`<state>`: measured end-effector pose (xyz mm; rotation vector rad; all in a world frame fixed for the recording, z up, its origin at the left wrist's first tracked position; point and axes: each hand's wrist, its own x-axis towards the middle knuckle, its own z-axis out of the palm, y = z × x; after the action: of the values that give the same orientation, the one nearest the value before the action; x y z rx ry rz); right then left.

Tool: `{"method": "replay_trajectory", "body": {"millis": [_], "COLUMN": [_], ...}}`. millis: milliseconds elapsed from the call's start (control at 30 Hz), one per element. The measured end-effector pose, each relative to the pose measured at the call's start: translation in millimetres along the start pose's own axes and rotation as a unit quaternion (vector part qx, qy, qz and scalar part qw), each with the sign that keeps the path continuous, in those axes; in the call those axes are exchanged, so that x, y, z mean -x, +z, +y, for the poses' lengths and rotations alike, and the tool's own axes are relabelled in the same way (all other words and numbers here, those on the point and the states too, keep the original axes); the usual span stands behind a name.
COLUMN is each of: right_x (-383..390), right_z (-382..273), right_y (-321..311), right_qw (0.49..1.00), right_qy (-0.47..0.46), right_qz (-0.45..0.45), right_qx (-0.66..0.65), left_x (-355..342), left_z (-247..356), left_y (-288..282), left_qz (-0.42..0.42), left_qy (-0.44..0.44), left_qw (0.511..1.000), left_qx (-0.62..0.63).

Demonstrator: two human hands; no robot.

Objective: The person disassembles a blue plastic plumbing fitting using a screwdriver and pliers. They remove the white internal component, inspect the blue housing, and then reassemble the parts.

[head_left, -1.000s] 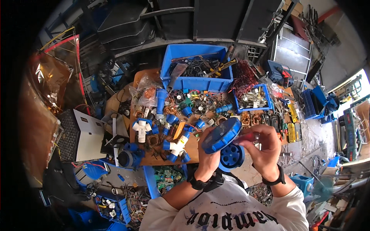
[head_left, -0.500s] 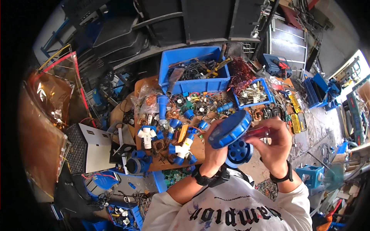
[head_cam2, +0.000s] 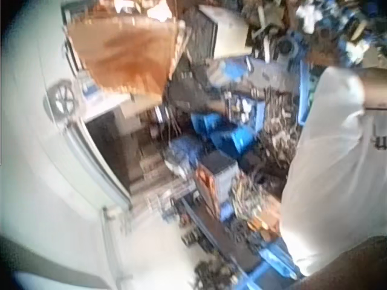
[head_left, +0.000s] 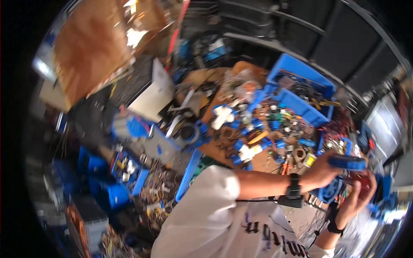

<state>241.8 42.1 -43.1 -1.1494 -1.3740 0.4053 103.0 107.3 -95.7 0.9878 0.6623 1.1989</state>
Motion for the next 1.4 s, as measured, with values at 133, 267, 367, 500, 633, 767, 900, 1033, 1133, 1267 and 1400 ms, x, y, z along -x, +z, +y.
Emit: {"method": "replay_trajectory", "body": {"millis": [133,267,367,500,633,767,900,1033,1133,1267,1400], "right_x": [-8.9,-15.8,-13.4,-11.8,-4.2,0.0,7.5,12.9,19.9,26.6,35.6], "right_z": [11.5,-2.5,4.2,9.4,-7.6,-15.1,-6.0,-1.9,-2.4,2.6,-4.9], "right_y": [-20.5,1.1,-16.4,-23.7,-6.8,-5.3,-15.3,-18.0,-15.5,-27.9,-43.6], "right_qw": [0.997,0.992,0.992,0.981,0.991,0.995,0.993,0.994,0.997,0.989,0.989], "right_qy": [0.012,-0.001,0.049,0.057,0.036,0.094,0.083,0.065,0.061,0.039,0.066], "right_qz": [0.034,0.030,0.018,0.051,0.046,0.013,-0.070,-0.086,-0.020,0.032,0.069], "right_qx": [0.065,0.123,0.118,0.177,0.120,0.041,-0.035,-0.023,0.043,0.141,0.110], "left_x": [0.3,3.8,5.2,11.3,5.2,8.9,9.6,8.3,5.8,2.9,2.9], "left_z": [8.7,-0.3,-0.5,13.5,-18.9,-14.1,-26.6,-36.4,-47.7,-29.7,-38.1], "left_y": [11.8,17.8,20.2,8.6,12.2,5.7,0.4,2.7,10.4,13.6,25.8], "left_qz": [0.015,0.053,0.033,0.015,0.037,0.041,0.029,0.009,0.020,-0.028,-0.033], "left_qy": [-0.045,-0.026,-0.037,-0.074,-0.007,-0.048,-0.070,-0.080,-0.044,-0.056,-0.043], "left_qw": [0.996,0.996,0.997,0.997,0.999,0.997,0.997,0.996,0.999,0.998,0.999], "left_qx": [-0.074,-0.061,-0.053,-0.023,-0.015,0.033,0.029,0.042,-0.013,-0.013,0.003]}}
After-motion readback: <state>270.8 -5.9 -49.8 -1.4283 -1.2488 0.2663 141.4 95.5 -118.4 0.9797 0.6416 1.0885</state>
